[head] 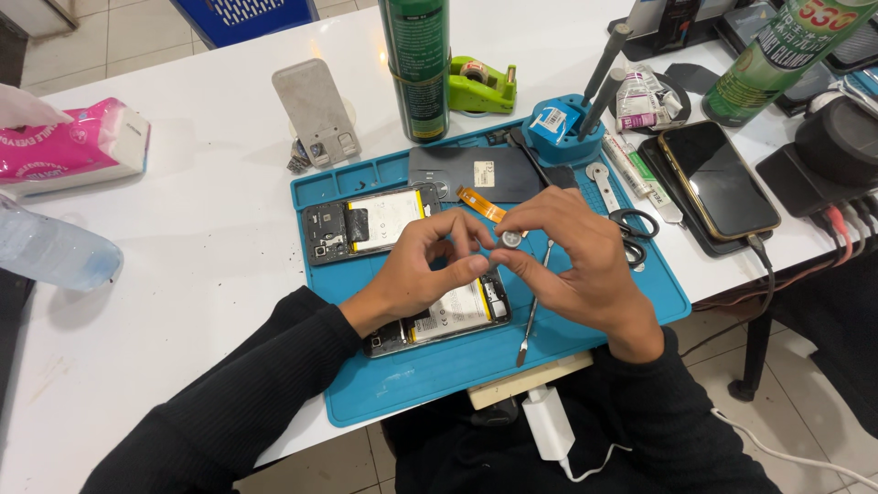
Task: The person works on a disassembled smartphone at a repair bench, prying at the battery and frame by hand, then uses a screwdriver to unscrew components from the phone. They handle the opened phone, a second disassembled phone on the mat, and small parts while working over a blue silicone mat.
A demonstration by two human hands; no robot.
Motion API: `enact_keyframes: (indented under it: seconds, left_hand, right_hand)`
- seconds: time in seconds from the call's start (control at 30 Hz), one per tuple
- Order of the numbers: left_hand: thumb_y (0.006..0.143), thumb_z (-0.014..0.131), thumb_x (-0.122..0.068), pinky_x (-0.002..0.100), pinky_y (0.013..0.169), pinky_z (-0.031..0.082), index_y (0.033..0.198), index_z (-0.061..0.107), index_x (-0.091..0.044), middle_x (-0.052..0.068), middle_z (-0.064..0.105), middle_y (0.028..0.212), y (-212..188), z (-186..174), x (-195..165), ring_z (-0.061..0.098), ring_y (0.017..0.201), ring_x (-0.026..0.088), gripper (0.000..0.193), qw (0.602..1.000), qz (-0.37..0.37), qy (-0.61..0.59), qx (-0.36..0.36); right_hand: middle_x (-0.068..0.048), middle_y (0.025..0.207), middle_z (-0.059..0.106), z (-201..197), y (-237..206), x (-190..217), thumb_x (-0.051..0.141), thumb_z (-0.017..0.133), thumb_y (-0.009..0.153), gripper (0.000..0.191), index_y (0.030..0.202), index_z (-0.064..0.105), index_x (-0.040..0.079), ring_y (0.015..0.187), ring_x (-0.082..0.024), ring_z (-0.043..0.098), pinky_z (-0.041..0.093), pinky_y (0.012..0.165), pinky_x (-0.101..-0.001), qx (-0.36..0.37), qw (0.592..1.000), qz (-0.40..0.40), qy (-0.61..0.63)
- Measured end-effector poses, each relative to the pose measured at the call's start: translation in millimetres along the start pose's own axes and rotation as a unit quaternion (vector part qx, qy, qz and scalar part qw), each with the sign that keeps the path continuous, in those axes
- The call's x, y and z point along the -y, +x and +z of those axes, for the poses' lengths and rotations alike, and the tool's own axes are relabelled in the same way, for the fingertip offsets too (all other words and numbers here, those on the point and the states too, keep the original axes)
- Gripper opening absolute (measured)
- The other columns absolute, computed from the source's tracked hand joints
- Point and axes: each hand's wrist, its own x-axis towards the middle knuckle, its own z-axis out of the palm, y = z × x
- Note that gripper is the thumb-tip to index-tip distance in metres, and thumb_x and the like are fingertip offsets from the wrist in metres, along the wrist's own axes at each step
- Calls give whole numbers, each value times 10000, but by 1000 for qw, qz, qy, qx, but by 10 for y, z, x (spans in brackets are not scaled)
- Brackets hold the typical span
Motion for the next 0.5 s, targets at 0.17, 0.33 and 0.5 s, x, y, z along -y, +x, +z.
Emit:
enact_keyframes:
  seconds: [0.17,0.33,0.5]
  left_hand:
    - [860,790,-287,209,629,501,1122,716,-90,3,729,1080,6,50,-67,668,892,61,336,996,-44,74,-13]
    - [929,775,-222,218,604,474,1173,778,-159,14,754,1034,18,79,-112,695,835,72,253,985,-6,169,23]
    - [933,767,-222,220,609,481,1171,776,-153,14,762,1023,18,73,-92,691,837,76,247,984,-8,176,29]
  right_hand:
    - [-89,992,741,-47,-50,0,66,828,855,246,1050,683,31,892,-217,727,539,806,-322,-18,1000,20,-3]
    - [-110,992,739,-109,-99,2,48,811,859,218,1032,685,12,863,-193,744,570,719,-285,-14,998,57,-1]
    - [-114,983,738,-94,-120,-2,44,808,863,210,1029,684,6,859,-196,739,566,725,-290,-14,998,54,3]
